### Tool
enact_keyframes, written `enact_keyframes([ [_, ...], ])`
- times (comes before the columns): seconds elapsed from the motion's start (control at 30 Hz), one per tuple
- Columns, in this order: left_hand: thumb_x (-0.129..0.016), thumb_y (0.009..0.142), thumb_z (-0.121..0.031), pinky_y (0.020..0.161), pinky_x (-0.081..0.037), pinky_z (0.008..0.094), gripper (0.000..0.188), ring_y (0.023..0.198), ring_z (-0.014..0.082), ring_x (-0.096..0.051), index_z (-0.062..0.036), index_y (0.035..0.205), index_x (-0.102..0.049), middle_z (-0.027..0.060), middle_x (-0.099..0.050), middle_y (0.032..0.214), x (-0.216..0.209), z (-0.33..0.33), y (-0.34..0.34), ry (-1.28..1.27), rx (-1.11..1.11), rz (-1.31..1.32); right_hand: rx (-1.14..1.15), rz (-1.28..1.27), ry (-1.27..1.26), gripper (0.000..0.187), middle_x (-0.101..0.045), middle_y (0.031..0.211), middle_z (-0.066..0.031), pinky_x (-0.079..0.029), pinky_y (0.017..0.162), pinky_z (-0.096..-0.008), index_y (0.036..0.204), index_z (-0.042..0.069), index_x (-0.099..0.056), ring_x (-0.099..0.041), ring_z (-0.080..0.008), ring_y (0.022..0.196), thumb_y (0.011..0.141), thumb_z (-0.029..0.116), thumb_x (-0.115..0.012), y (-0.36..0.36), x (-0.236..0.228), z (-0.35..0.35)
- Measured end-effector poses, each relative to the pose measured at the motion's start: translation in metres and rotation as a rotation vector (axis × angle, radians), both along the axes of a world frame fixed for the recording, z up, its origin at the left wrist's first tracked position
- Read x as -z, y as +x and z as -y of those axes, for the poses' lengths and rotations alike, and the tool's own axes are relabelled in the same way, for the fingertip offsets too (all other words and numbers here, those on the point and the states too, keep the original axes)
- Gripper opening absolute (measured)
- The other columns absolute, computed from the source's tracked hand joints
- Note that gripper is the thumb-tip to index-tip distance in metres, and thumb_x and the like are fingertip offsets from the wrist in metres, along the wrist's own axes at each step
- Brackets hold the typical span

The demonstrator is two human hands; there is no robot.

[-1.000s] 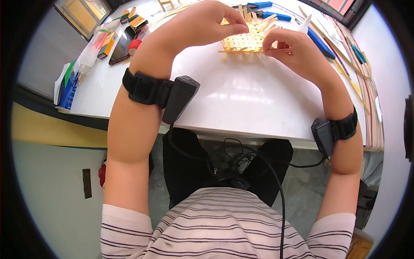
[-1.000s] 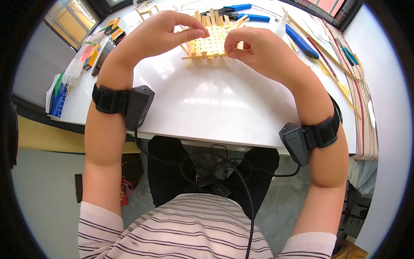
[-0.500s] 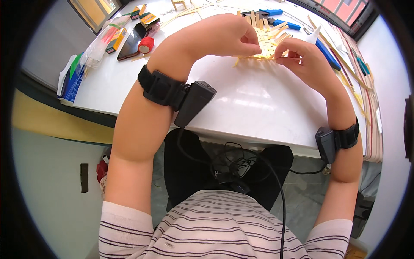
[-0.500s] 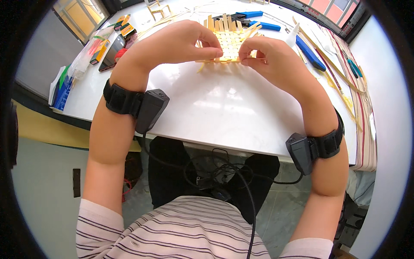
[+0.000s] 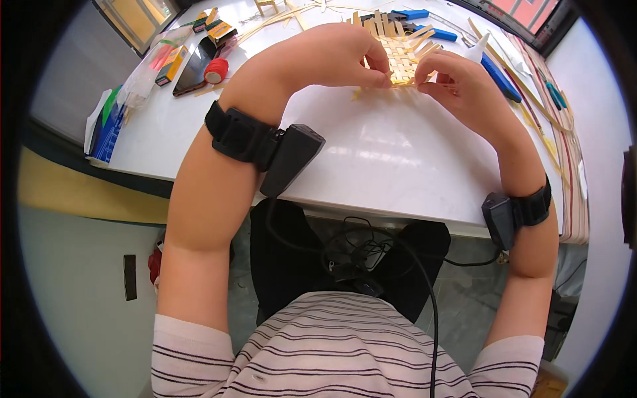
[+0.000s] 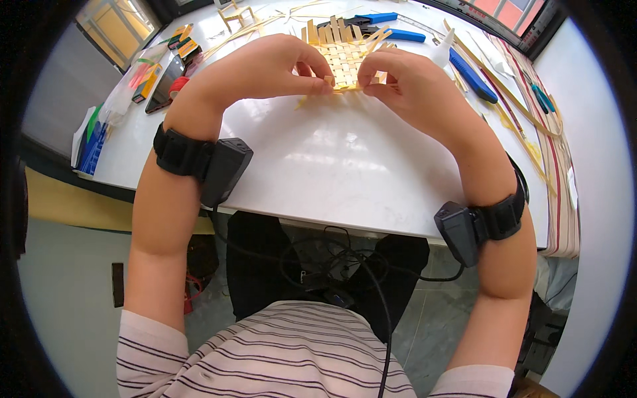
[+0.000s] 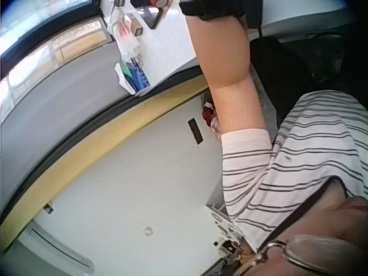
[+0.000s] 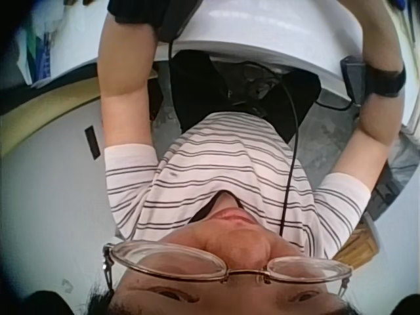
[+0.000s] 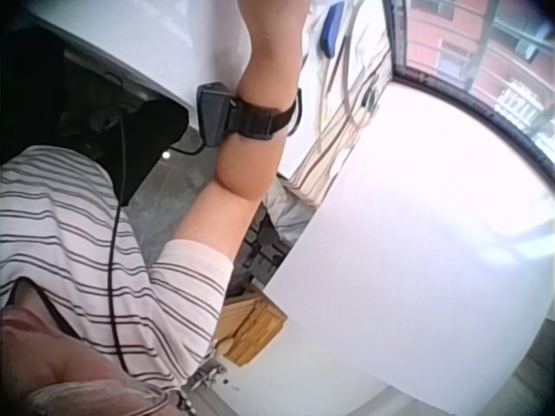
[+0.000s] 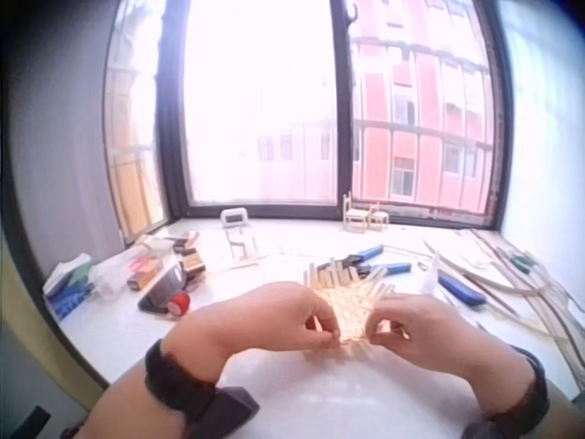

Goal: The person weaves a small basket using thin wooden strips. They use scissors to trim the ends of the strips and then interlace them by hand to form a woven pattern. The person adjusts the strips to ensure a tight weave.

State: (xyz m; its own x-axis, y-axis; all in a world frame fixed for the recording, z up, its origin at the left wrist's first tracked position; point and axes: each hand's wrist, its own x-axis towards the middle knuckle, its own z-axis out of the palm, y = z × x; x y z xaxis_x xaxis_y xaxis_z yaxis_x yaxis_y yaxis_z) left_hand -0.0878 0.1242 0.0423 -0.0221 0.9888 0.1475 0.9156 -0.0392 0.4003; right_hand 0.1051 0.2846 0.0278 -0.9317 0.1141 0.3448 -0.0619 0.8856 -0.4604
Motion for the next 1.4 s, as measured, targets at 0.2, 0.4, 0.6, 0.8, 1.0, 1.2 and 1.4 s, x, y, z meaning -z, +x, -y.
enact_keyframes([
  [0.2,-0.070,0.090,-0.024,0.071,-0.052,0.0296,0.023,0.078,0.0168,-0.068,-0.0055,0.102,-0.078,0.0091,-0.074,0.086,0.001,-0.001,-0.001,-0.005,-0.020,0.015,0.025,-0.008,0.053,0.013,-0.067,0.092,-0.0077,-0.051,0.069,-0.0329,0.099,0.004,-0.064,-0.061,-0.0215,0.074,0.088,0.007,-0.072,-0.003,0.004,-0.005],
  [0.4,-0.072,0.089,-0.021,0.070,-0.053,0.0308,0.022,0.078,0.0187,-0.069,-0.0054,0.103,-0.078,0.0104,-0.074,0.087,0.000,-0.001,0.006,-0.014,-0.053,0.031,0.079,-0.014,0.007,0.019,-0.066,0.098,-0.0076,-0.052,0.069,-0.0335,0.104,0.006,-0.063,-0.062,-0.0224,0.074,0.088,0.007,-0.072,0.000,0.003,0.004],
  [0.6,-0.074,0.087,-0.023,0.087,-0.051,0.0358,0.020,0.083,0.0235,-0.067,-0.0068,0.098,-0.078,0.0105,-0.074,0.086,0.006,-0.004,0.012,0.061,-0.073,-0.082,0.036,0.006,0.023,0.018,-0.066,0.098,-0.0096,-0.052,0.072,-0.0340,0.106,0.007,-0.066,-0.062,-0.0234,0.079,0.088,0.006,-0.071,-0.001,0.006,-0.001],
  [0.8,-0.074,0.088,-0.023,0.102,-0.041,0.0359,0.015,0.081,0.0222,-0.063,-0.0099,0.094,-0.079,0.0072,-0.072,0.081,0.015,-0.010,0.008,0.230,0.066,-0.233,0.008,0.010,0.099,0.012,-0.067,0.092,-0.0109,-0.052,0.075,-0.0352,0.101,0.004,-0.069,-0.065,-0.0264,0.084,0.089,0.008,-0.070,-0.002,0.007,-0.003],
  [1.0,-0.074,0.089,-0.021,0.099,-0.042,0.0344,0.013,0.077,0.0232,-0.062,-0.0094,0.091,-0.078,0.0071,-0.072,0.079,0.015,-0.015,0.011,0.172,0.038,-0.144,0.004,-0.016,0.113,0.014,-0.067,0.092,-0.0114,-0.053,0.075,-0.0363,0.102,0.005,-0.069,-0.065,-0.0272,0.084,0.088,0.007,-0.070,-0.002,0.009,-0.003],
  [1.2,-0.073,0.089,-0.022,0.098,-0.043,0.0343,0.013,0.076,0.0235,-0.061,-0.0095,0.092,-0.078,0.0066,-0.073,0.080,0.016,-0.014,0.013,0.165,-0.004,-0.134,0.096,0.000,0.119,0.016,-0.068,0.094,-0.0109,-0.053,0.074,-0.0361,0.105,0.007,-0.070,-0.066,-0.0271,0.082,0.089,0.008,-0.071,0.002,0.001,0.000],
  [1.4,-0.073,0.089,-0.023,0.098,-0.044,0.0347,0.015,0.080,0.0240,-0.062,-0.0094,0.093,-0.079,0.0062,-0.073,0.080,0.013,-0.015,0.013,0.131,-0.026,-0.120,0.028,-0.092,0.205,0.015,-0.069,0.096,-0.0087,-0.056,0.076,-0.0350,0.105,0.009,-0.073,-0.070,-0.0261,0.085,0.090,0.007,-0.070,0.000,0.010,-0.008],
])
